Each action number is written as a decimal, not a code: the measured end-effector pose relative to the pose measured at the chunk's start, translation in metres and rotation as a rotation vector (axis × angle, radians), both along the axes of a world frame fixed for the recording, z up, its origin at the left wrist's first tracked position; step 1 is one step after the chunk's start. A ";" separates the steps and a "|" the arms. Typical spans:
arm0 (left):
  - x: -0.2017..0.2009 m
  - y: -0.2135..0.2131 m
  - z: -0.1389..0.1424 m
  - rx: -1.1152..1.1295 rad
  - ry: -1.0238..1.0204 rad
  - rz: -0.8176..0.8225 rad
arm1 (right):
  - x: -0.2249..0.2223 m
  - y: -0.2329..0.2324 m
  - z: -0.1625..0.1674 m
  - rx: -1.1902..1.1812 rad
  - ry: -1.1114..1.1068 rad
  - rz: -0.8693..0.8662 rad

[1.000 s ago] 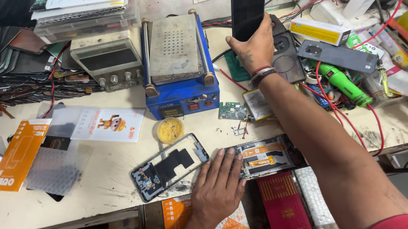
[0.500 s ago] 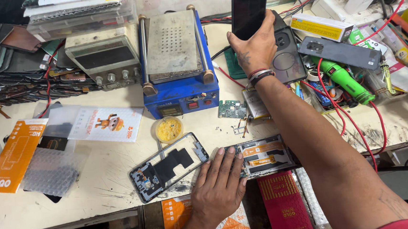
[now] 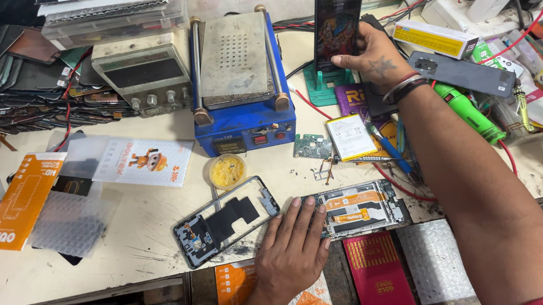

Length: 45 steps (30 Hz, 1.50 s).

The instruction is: The person handles a disassembled smartphone on a cluttered repair bench, lifting the phone and checking its screen, then separating the motherboard from the frame. They hold the circuit board with tweezers in one hand and work on it with a green-handled soldering iron in the other for the rest of the episode.

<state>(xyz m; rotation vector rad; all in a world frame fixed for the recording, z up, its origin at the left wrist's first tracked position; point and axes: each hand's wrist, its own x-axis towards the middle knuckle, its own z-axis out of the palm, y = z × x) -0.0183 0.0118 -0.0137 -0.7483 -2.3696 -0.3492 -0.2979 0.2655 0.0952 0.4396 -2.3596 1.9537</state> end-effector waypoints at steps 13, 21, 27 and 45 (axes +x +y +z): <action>0.000 -0.001 -0.004 -0.006 -0.006 -0.003 | -0.007 -0.004 -0.004 -0.122 0.025 -0.088; 0.001 0.000 -0.006 0.014 -0.022 -0.007 | -0.003 -0.003 -0.003 -0.123 0.003 -0.033; 0.000 0.000 -0.005 0.021 -0.013 -0.007 | -0.002 -0.004 -0.002 -0.075 0.049 -0.015; 0.002 0.001 -0.005 0.007 0.009 0.002 | 0.001 -0.001 -0.004 -0.084 0.038 0.001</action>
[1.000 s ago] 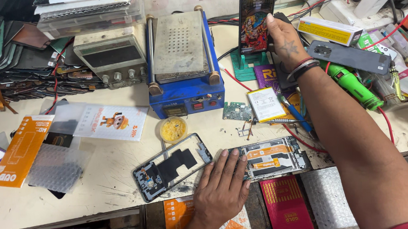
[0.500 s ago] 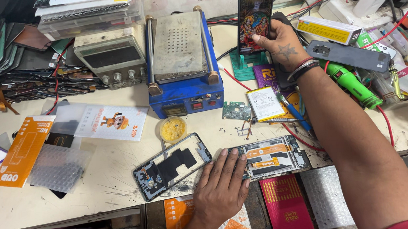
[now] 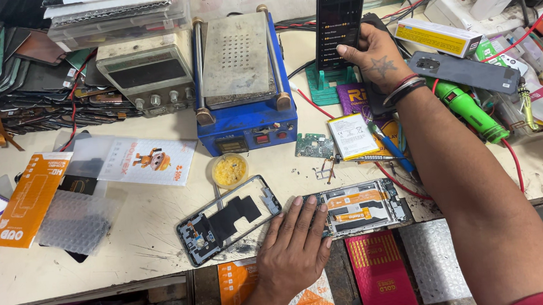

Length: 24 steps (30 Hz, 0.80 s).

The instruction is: The person handles a disassembled smartphone on a cluttered repair bench, lifting the phone and checking its screen, then separating the motherboard from the frame. They hold the circuit board with tweezers in one hand and work on it with a green-handled soldering iron in the other for the rest of the episode.

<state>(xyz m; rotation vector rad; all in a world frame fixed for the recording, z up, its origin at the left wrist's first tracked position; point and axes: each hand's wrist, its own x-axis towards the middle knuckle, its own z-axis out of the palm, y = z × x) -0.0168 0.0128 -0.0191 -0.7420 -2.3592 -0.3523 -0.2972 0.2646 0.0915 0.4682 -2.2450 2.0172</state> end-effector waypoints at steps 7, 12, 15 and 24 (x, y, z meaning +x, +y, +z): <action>0.000 0.001 -0.001 -0.002 -0.005 -0.001 | 0.003 -0.001 0.003 0.077 -0.024 -0.033; 0.000 0.001 -0.001 -0.001 0.006 0.006 | 0.002 -0.003 0.003 0.165 0.054 -0.016; 0.000 0.000 0.000 0.003 0.003 0.002 | 0.002 -0.005 0.001 0.190 0.086 -0.025; 0.001 -0.001 0.000 0.010 -0.011 -0.006 | 0.001 -0.006 -0.001 0.166 0.084 -0.063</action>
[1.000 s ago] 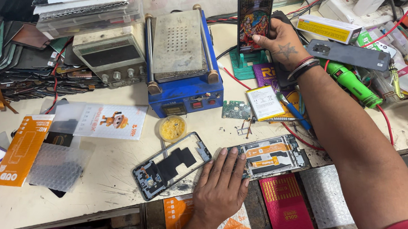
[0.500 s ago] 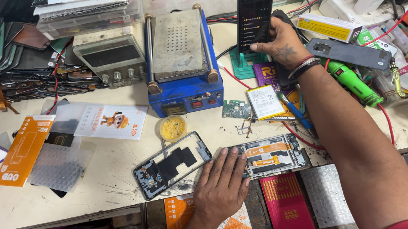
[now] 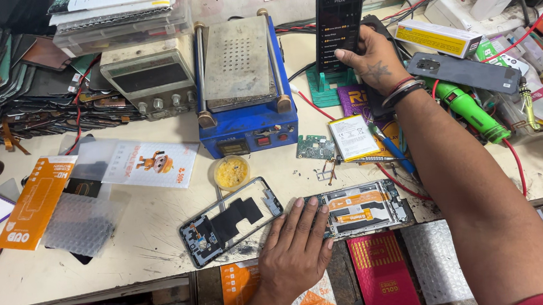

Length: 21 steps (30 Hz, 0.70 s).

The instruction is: The person handles a disassembled smartphone on a cluttered repair bench, lifting the phone and checking its screen, then separating the motherboard from the frame. They hold the circuit board with tweezers in one hand and work on it with a green-handled soldering iron in the other for the rest of the episode.

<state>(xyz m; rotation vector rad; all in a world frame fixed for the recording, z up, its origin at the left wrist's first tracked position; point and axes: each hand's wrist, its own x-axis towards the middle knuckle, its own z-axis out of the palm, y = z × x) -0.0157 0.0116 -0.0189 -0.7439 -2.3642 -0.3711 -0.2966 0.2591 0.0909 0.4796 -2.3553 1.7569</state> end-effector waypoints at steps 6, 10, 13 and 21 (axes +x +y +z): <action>0.001 0.000 0.000 0.000 -0.008 0.000 | 0.002 0.000 0.001 0.000 -0.022 -0.012; 0.000 0.000 -0.001 0.006 -0.013 -0.005 | 0.002 0.000 0.000 0.007 -0.035 -0.017; 0.000 0.000 -0.001 0.006 -0.006 -0.003 | 0.001 0.001 -0.001 -0.008 -0.042 -0.013; 0.000 0.001 0.001 -0.004 -0.005 -0.002 | 0.001 0.003 0.000 -0.056 -0.064 0.007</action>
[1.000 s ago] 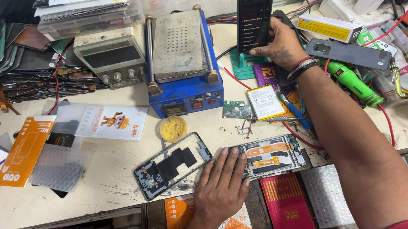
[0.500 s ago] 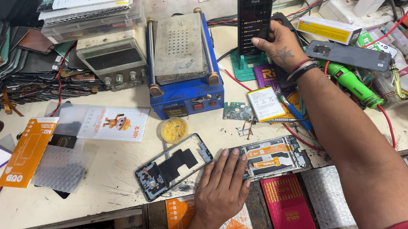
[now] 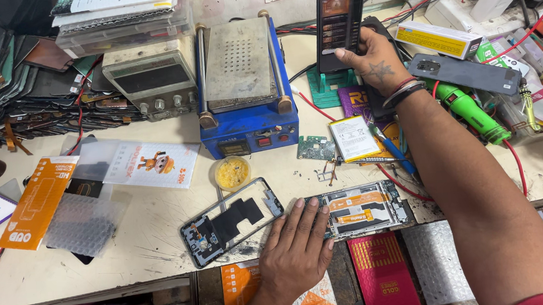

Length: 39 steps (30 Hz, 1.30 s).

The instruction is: The person handles a disassembled smartphone on a cluttered repair bench, lifting the phone and checking its screen, then separating the motherboard from the frame. They hold the circuit board with tweezers in one hand and work on it with a green-handled soldering iron in the other for the rest of the episode.

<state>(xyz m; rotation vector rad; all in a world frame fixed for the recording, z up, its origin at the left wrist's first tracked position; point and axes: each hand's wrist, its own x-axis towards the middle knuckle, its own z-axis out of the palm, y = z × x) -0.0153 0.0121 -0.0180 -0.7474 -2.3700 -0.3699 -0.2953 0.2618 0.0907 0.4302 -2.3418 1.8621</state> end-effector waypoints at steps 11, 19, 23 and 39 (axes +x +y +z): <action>-0.001 0.001 0.001 0.005 0.003 -0.003 | -0.001 0.002 0.000 -0.059 -0.021 -0.018; -0.001 -0.001 0.002 0.003 0.004 -0.002 | -0.003 0.001 0.002 -0.087 -0.016 0.005; -0.001 0.000 0.001 0.005 0.007 -0.003 | -0.001 0.001 0.001 -0.086 -0.001 0.007; -0.002 0.000 0.004 0.013 0.003 -0.015 | 0.000 0.002 -0.001 -0.056 -0.007 -0.014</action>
